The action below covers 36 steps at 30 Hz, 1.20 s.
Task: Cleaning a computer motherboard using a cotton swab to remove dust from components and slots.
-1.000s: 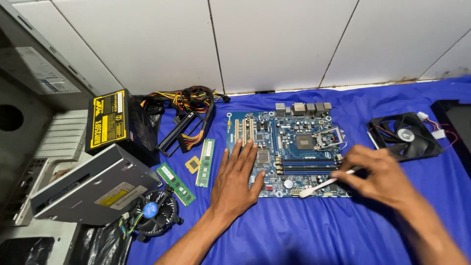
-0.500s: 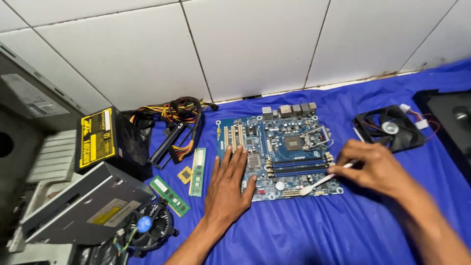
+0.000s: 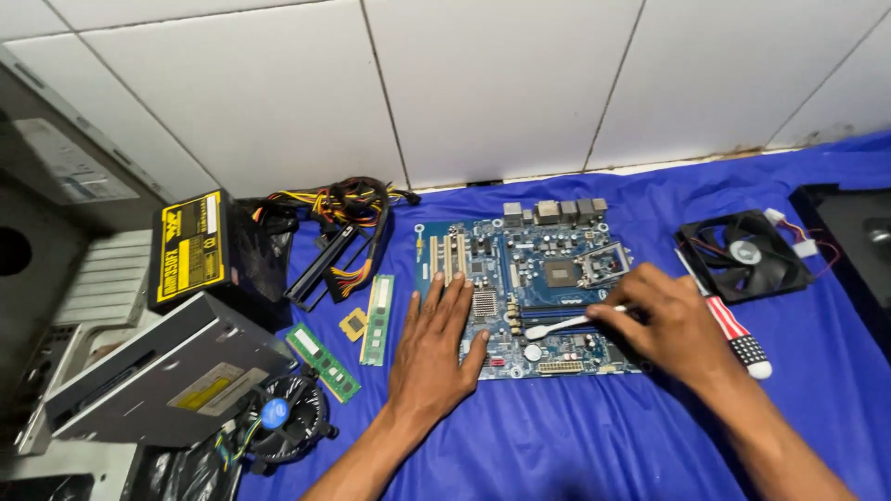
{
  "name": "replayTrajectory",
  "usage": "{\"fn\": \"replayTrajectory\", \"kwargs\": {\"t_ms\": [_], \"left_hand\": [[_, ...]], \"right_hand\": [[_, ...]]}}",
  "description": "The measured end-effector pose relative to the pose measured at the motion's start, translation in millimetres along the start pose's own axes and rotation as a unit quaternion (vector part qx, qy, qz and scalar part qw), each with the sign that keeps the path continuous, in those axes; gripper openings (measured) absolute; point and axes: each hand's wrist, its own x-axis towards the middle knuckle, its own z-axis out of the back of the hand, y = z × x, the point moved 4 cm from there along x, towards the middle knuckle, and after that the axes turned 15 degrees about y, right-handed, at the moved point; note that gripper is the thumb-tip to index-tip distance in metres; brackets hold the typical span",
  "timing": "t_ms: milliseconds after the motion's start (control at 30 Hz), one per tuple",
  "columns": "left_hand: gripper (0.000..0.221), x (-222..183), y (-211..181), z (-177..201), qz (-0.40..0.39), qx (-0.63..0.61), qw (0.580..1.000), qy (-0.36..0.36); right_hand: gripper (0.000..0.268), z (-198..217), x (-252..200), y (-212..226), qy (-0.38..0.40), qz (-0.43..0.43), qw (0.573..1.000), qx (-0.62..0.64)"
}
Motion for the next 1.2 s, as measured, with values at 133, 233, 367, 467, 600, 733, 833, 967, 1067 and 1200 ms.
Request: {"fn": "replayTrajectory", "kwargs": {"t_ms": [133,233,367,467,600,733,833,967,1067,1200], "left_hand": [[0.061,1,2,-1,0.002,-0.001,1.0,-0.006],[0.054,1,4,1,-0.004,-0.008,1.0,-0.009],[0.047,2,9,4,-0.003,-0.131,0.991,-0.002],[0.048,3,22,1,-0.01,-0.195,0.981,0.017],[0.059,-6,35,7,-0.044,-0.236,0.968,0.076],[0.056,-26,38,25,-0.026,-0.194,0.979,0.061],[0.043,-38,34,19,-0.003,-0.112,0.994,-0.007],[0.044,-41,32,18,0.015,-0.054,0.998,-0.012],[0.046,-43,33,16,0.023,-0.01,0.999,-0.024],[0.044,-45,32,16,0.041,0.025,0.998,-0.031]], "right_hand": [[0.023,-7,1,25,0.046,0.053,0.994,0.087],[0.02,-12,1,42,0.02,0.03,0.998,0.056],[0.012,-20,6,41,0.056,0.055,0.993,0.093],[0.011,-14,6,36,0.038,0.033,0.996,0.077],[0.011,-19,11,78,0.048,0.093,0.992,0.066],[0.013,-19,15,55,0.053,0.029,0.996,0.063],[0.01,-14,15,64,0.017,0.02,0.995,0.093],[0.013,-20,19,63,0.018,0.054,0.998,-0.005],[0.013,-19,17,68,-0.005,0.024,1.0,0.0],[0.021,-29,15,105,0.012,0.11,0.993,-0.03]]}}
